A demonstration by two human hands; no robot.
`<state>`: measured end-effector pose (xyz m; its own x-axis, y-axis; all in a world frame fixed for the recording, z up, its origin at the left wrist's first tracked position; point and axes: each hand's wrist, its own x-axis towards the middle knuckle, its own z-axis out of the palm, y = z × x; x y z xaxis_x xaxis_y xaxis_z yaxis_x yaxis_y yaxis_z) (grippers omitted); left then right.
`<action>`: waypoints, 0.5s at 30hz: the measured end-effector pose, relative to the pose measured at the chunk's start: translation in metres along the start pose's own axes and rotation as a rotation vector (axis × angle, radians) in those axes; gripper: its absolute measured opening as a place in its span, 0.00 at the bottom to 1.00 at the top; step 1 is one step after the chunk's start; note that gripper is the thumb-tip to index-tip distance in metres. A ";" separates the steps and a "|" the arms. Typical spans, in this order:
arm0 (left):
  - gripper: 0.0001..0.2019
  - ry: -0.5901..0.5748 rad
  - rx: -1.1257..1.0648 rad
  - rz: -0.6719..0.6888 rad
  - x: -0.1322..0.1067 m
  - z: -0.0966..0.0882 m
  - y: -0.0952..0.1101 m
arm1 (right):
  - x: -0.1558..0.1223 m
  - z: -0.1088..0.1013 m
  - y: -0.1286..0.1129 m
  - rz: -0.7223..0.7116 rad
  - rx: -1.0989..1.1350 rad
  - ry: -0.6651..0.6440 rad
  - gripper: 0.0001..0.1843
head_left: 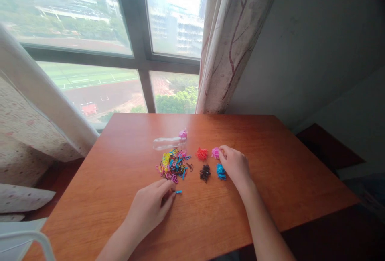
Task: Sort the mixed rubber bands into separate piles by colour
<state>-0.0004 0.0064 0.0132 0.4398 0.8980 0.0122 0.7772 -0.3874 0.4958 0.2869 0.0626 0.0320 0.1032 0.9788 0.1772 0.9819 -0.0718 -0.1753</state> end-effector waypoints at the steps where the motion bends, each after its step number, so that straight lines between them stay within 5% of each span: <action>1: 0.06 -0.001 0.000 -0.001 0.000 0.000 0.000 | -0.002 -0.001 0.000 -0.005 0.024 0.011 0.08; 8: 0.06 -0.017 0.002 -0.008 0.000 0.001 -0.002 | -0.032 0.000 -0.022 -0.124 0.267 0.090 0.08; 15: 0.06 -0.033 -0.003 -0.016 0.000 0.001 -0.002 | -0.080 0.015 -0.067 -0.251 0.436 -0.053 0.08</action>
<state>-0.0012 0.0071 0.0114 0.4417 0.8968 -0.0242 0.7831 -0.3722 0.4982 0.2106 -0.0085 0.0153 -0.1467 0.9647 0.2185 0.8166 0.2428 -0.5236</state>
